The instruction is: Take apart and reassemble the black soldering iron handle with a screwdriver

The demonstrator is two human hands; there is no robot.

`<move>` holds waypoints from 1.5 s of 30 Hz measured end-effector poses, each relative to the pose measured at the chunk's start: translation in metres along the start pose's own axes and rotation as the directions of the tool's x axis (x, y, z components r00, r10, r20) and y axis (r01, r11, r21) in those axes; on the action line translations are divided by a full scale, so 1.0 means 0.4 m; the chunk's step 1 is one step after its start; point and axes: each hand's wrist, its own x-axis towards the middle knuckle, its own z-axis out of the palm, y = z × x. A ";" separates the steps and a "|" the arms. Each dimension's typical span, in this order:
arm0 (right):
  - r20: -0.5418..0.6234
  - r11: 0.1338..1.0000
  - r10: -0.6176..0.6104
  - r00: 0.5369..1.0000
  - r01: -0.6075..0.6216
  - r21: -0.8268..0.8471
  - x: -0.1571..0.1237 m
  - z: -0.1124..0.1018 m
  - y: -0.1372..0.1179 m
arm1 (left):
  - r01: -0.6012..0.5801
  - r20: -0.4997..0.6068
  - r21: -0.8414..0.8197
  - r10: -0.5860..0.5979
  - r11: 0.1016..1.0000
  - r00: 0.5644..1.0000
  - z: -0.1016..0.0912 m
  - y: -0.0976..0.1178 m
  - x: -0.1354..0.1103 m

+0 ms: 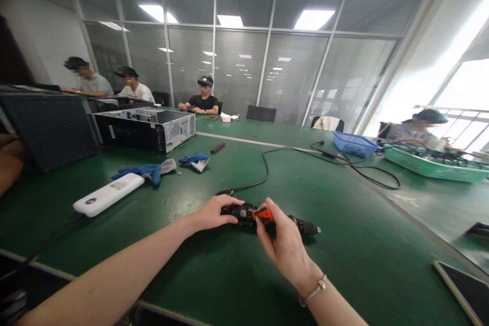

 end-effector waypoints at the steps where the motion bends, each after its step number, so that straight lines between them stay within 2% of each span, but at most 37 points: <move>1: 0.010 1.000 -0.014 1.000 0.014 -0.002 0.000 0.003 -0.001 | -0.005 0.000 -0.002 0.005 1.000 1.000 0.000 0.000 0.000; 6: 0.067 0.998 -0.054 0.996 0.054 0.011 0.011 0.003 -0.015 | -0.035 0.000 -0.005 0.035 0.999 0.999 0.000 -0.001 -0.001; 11: 0.118 0.986 -0.149 0.982 0.138 0.098 0.061 -0.013 -0.037 | -0.047 -0.001 0.007 0.047 0.999 0.999 0.003 -0.009 -0.001; 14: 0.110 0.990 -0.121 0.987 0.112 0.091 0.098 -0.011 -0.051 | -0.036 -0.003 0.036 0.036 0.999 0.999 0.005 -0.012 -0.002; 19: 0.188 0.983 -0.088 0.978 0.055 0.173 0.115 0.009 -0.074 | -0.061 -0.001 0.063 0.061 0.996 0.998 0.001 -0.006 -0.003; 25: 0.042 0.994 -0.064 0.997 0.060 0.091 0.079 0.009 -0.068 | -0.092 0.023 0.103 0.090 0.990 0.996 -0.004 -0.001 -0.004; 30: 0.078 0.984 -0.002 0.997 -0.012 0.178 0.074 0.002 -0.055 | -0.130 0.046 0.111 0.126 0.985 0.991 -0.008 0.002 -0.007; 36: -0.023 0.990 -0.009 1.000 0.012 0.140 0.071 0.011 -0.047 | -0.100 0.044 0.135 0.095 0.986 0.995 -0.008 0.002 -0.008; 41: 0.069 0.968 0.028 0.997 -0.045 0.247 0.061 0.017 -0.049 | -0.110 0.045 0.135 0.104 0.985 0.994 -0.009 0.003 -0.008; 45: -0.015 0.987 0.015 1.000 -0.012 0.161 0.064 0.018 -0.048 | -0.109 0.048 0.129 0.104 0.986 0.993 -0.010 0.004 -0.008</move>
